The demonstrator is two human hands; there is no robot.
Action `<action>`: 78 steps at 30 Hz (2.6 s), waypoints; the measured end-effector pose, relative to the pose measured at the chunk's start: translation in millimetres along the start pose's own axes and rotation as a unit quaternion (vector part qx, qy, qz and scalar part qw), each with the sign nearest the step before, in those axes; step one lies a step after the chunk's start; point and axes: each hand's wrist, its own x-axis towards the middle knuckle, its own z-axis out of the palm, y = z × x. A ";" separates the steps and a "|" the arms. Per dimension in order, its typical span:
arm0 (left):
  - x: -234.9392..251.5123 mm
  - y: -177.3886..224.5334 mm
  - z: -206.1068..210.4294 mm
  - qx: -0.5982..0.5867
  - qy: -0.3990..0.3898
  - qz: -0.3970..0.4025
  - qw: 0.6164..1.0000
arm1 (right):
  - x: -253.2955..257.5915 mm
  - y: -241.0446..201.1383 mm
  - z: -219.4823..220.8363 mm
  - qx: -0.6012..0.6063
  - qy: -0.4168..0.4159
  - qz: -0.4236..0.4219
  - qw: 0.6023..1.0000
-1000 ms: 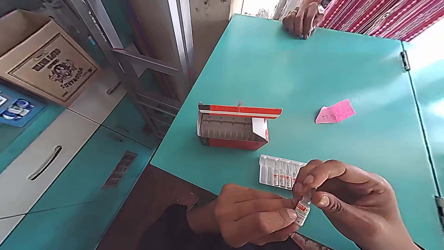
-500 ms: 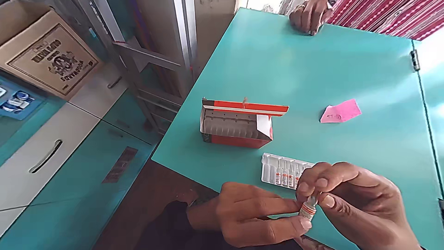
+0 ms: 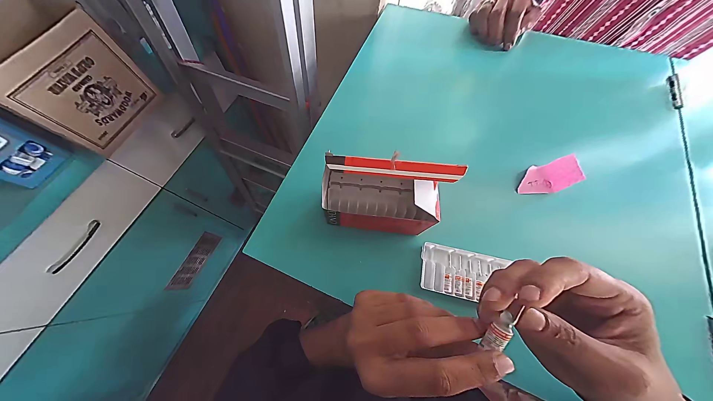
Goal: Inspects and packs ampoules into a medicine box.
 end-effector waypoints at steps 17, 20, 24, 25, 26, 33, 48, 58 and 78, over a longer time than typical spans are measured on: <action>0.9 1.8 1.5 0.062 0.000 -0.002 0.998 | -0.5 1.9 -3.4 0.009 0.000 0.014 1.000; 1.1 1.6 0.0 0.058 -0.007 -0.002 0.998 | -0.6 2.0 -3.4 0.010 0.001 0.015 1.000; 1.7 1.3 -0.6 0.054 -0.010 -0.003 0.998 | -0.9 1.9 -3.6 0.015 -0.001 0.017 1.000; 1.9 1.2 -0.5 0.054 -0.010 -0.003 0.998 | -1.0 1.8 -3.5 0.014 0.000 0.017 1.000; 2.1 1.4 -0.7 0.054 -0.012 -0.003 0.998 | -1.0 1.7 -3.5 0.013 0.001 0.016 1.000; 1.2 0.8 -2.0 0.037 -0.009 -0.009 0.999 | -1.0 1.2 -3.1 0.011 0.005 0.017 1.000; 0.3 0.5 -3.4 0.032 -0.007 -0.010 0.999 | -1.3 1.6 -3.0 0.015 0.017 0.025 0.999; -2.8 -5.7 1.7 0.072 0.010 -0.020 0.997 | -0.2 7.3 -4.6 -0.066 0.044 -0.017 0.997; -10.0 -29.4 17.8 0.082 0.093 -0.056 0.991 | 48.9 -11.9 -171.7 -0.648 0.192 0.108 0.729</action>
